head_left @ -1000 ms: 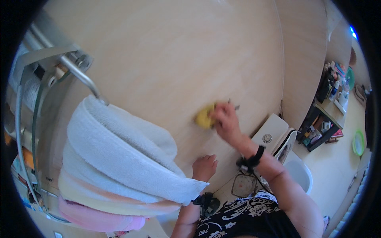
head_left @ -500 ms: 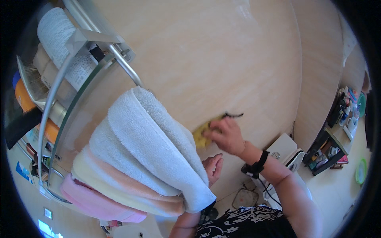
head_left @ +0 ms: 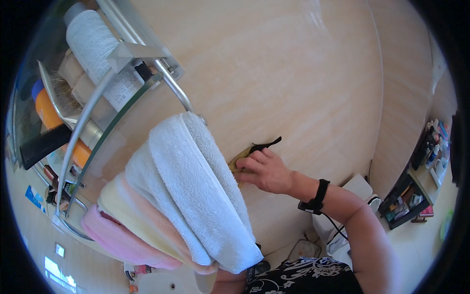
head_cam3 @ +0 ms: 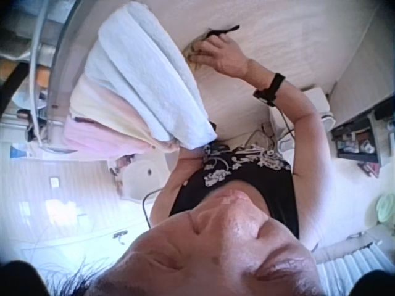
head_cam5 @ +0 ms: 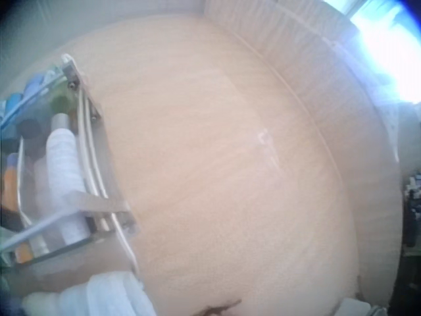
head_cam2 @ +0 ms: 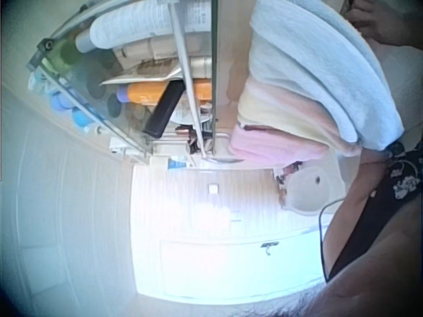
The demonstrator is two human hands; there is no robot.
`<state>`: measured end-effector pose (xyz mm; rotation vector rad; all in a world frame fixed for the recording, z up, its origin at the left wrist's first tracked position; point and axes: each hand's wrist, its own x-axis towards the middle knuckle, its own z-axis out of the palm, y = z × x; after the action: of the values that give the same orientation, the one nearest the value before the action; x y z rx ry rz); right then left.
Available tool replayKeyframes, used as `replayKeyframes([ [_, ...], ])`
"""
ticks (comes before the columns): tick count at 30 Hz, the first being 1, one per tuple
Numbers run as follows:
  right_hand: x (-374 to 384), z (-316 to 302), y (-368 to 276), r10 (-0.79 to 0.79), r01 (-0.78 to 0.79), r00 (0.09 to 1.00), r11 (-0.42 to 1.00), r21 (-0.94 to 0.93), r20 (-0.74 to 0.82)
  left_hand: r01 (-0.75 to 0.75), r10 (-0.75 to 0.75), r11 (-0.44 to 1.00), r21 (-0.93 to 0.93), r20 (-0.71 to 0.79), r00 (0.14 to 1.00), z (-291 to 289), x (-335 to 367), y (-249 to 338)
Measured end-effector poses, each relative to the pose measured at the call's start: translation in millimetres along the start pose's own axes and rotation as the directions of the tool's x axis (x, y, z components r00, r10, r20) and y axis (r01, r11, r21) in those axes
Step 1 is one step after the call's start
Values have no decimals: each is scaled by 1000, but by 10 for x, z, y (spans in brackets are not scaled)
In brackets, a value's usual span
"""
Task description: The person wipes the bathroom walls with a cloth, cleans the exterior and seat of a toilet with the cloth, applies liquid cleaner from a bottle into the bowl, and brushes the interior of the toilet bowl with a brush.
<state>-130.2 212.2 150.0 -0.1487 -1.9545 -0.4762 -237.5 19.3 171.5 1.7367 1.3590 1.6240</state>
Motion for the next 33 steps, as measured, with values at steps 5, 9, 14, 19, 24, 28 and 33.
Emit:
replayKeyframes([
  [5, 583, -417, 560, 143, -222, 903, 963, -155, -405, -40, 46, 990, 132, -37, 998, -166, -94, 159],
  [9, 819, -354, 540, 184, -264, 874, 957, -120, -450, -72, 84, 971, 230, -45, 995, -211, -120, 235],
  [14, 559, -51, -17, -70, 74, 991, 997, 30, -112, -129, 155, 915, 383, -38, 987, -269, -181, 391],
  [19, 929, -441, 686, 129, -186, 867, 980, -72, -482, -227, 242, 834, 502, 36, 970, -236, -103, 375],
  [24, 953, -261, 419, 158, -192, 895, 981, -40, -418, -392, 375, 658, 643, 172, 911, -44, 82, 298],
  [28, 450, -123, 58, -57, 60, 997, 996, 61, -60, -506, 483, 495, 706, 260, 836, 150, 277, 48],
  [33, 176, -335, 359, 196, -217, 953, 974, -66, -232, -596, 657, 539, 596, 146, 740, 669, 815, -272],
])
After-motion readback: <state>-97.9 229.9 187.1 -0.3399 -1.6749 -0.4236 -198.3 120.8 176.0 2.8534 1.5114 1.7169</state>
